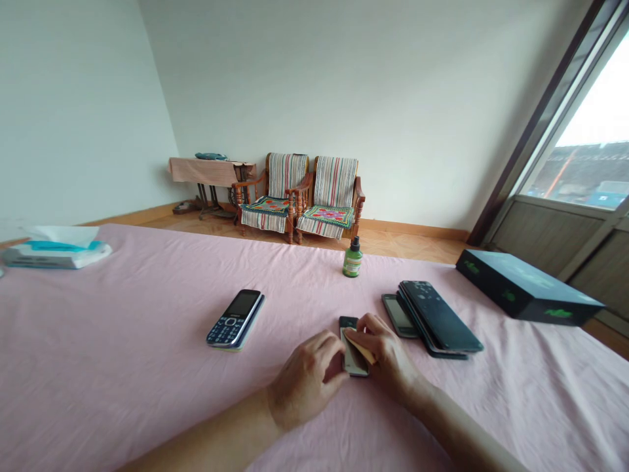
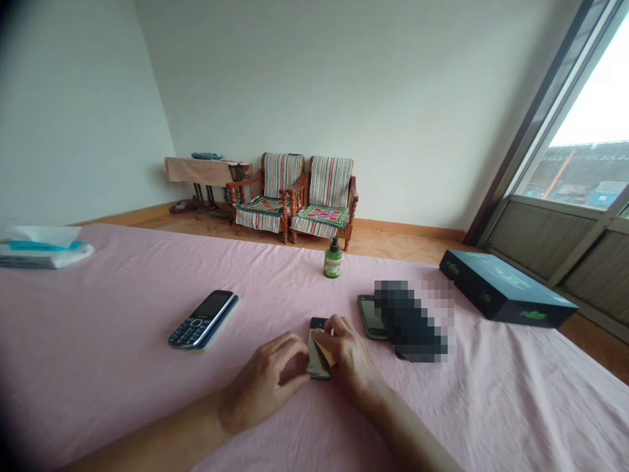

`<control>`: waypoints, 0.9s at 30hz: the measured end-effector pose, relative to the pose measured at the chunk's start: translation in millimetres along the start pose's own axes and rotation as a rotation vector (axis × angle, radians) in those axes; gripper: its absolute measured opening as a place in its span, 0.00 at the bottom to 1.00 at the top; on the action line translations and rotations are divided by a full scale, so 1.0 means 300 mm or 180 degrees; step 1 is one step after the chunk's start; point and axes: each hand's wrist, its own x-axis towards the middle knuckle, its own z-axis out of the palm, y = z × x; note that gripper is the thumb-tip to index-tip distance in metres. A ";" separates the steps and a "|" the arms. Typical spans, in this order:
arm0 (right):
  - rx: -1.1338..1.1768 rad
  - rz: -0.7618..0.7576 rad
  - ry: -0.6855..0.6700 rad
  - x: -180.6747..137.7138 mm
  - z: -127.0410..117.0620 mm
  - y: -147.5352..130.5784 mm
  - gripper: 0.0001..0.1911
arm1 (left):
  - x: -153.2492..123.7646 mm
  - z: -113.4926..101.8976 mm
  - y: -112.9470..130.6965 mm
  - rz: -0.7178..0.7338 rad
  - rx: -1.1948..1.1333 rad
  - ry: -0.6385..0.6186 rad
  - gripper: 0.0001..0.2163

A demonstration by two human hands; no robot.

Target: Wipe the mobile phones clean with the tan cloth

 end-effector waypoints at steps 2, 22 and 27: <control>0.0078 0.0021 -0.0086 -0.015 -0.005 -0.009 0.09 | 0.001 0.002 -0.004 -0.0099 -0.0088 0.0134 0.22; 0.0410 -0.0051 -0.0199 -0.027 -0.012 -0.035 0.11 | 0.011 0.013 -0.032 -0.0361 -0.0366 -0.0116 0.40; 0.0796 -0.0128 -0.0566 -0.069 -0.044 -0.072 0.10 | 0.011 0.010 -0.030 -0.0357 -0.0390 -0.0146 0.35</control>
